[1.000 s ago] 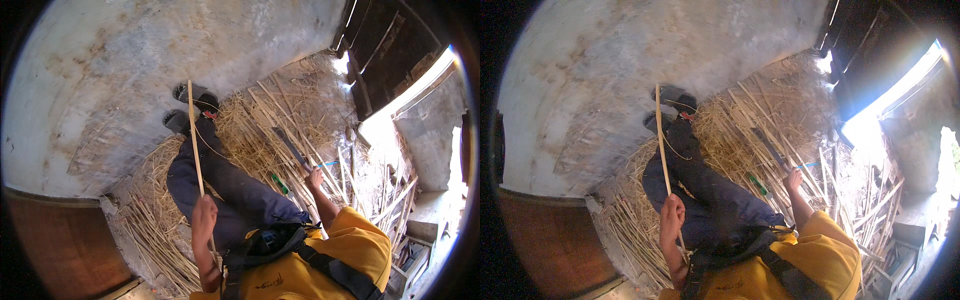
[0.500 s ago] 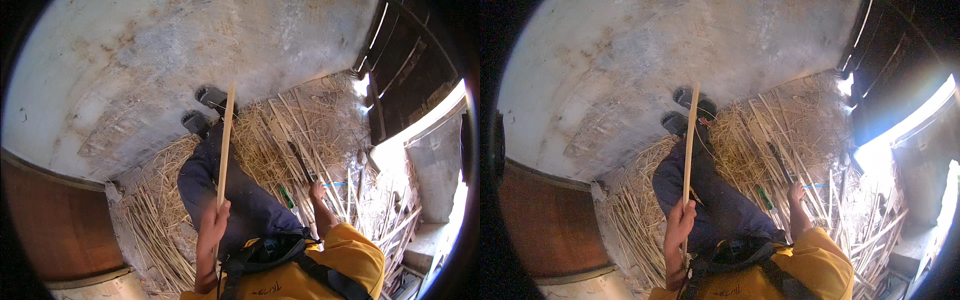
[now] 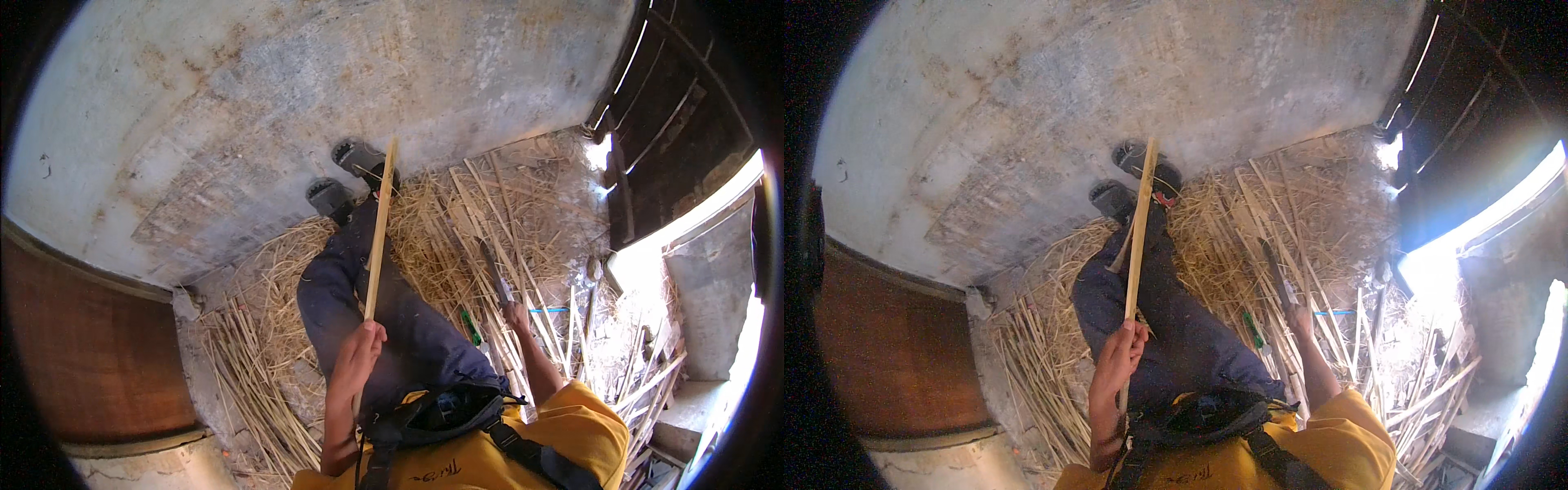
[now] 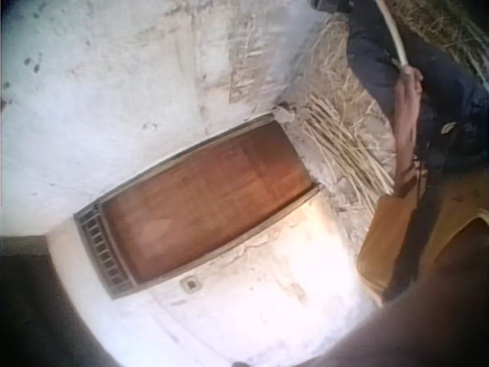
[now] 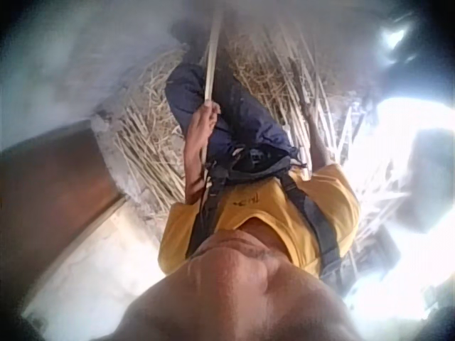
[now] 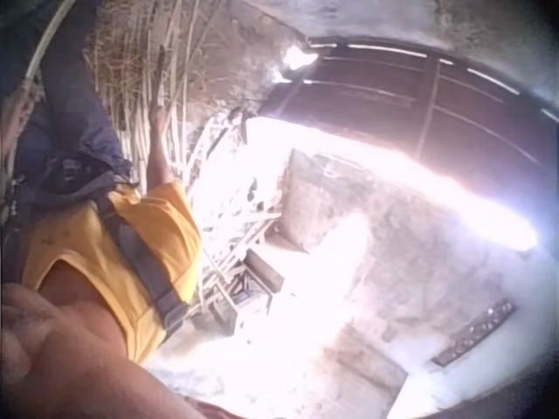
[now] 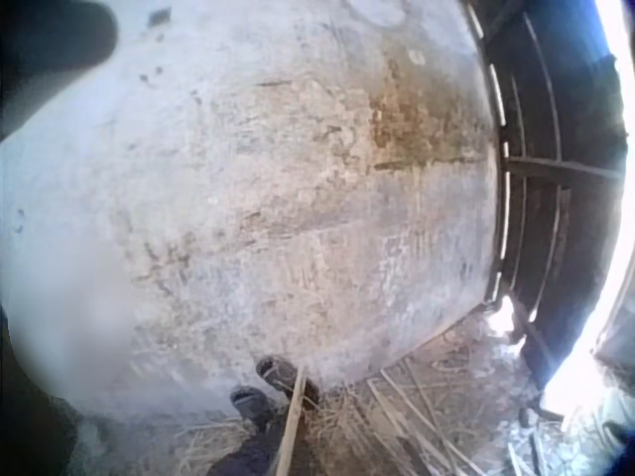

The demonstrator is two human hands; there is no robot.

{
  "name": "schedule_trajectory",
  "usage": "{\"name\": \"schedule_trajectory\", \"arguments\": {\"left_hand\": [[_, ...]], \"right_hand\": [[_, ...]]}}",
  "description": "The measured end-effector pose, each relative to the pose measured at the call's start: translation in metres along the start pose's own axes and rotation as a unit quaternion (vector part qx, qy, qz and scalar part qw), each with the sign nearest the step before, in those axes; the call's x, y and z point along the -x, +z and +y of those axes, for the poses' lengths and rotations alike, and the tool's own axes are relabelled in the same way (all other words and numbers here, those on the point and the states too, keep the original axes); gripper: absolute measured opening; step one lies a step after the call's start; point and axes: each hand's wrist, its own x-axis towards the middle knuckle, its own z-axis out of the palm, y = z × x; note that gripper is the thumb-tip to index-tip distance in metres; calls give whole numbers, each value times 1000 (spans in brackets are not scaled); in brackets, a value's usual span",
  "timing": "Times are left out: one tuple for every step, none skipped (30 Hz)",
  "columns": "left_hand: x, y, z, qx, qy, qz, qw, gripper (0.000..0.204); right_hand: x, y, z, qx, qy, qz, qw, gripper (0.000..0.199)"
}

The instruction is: The person shapes a long wooden strip by scraping its surface with a machete and a utility knife while sitting on a floor covered in wood shavings.

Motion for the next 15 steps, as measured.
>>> {"name": "schedule_trajectory", "arguments": {"left_hand": [[4,-3,-6,-1,-2,21,1000,44],[5,-3,-8,-6,1,45,999,44],[2,0,-5,-14,8,50,999,44],[0,-3,-9,-15,9,44,999,44],[-5,-9,-17,-28,41,26,998,45],[-9,-13,-23,-41,73,7,996,45],[-11,-16,-25,-40,73,10,996,45],[-12,-17,-26,-85,92,38,991,46],[-12,-19,-28,-130,109,68,983,47],[-13,-22,-30,-128,107,71,984,47],[-15,-23,-30,-145,107,81,980,47],[-18,-24,-30,-164,108,91,976,48],[-20,-25,-32,-165,108,90,976,48],[-22,-27,-35,-161,111,94,976,48],[-25,-27,-36,-157,114,95,976,47]], "right_hand": [[16,-9,-40,-33,-20,28,999,59],[25,-20,-67,-63,-33,66,995,65],[24,-29,-65,-66,0,82,994,65],[29,-33,-63,-67,3,87,994,65],[33,-38,-63,-113,-14,110,987,64],[36,-44,-63,-159,-31,133,978,63],[47,-55,-72,-159,-40,116,980,59],[59,-65,-85,-158,-41,114,980,59],[75,-77,-106,-167,-74,113,977,59],[89,-91,-124,-176,-106,113,972,58],[99,-107,-136,-109,-146,127,975,54],[111,-122,-151,-109,-145,129,975,54],[124,-134,-169,-98,-177,108,973,52],[133,-144,-186,-87,-210,88,970,51],[138,-153,-199,-84,-282,97,951,50]]}}
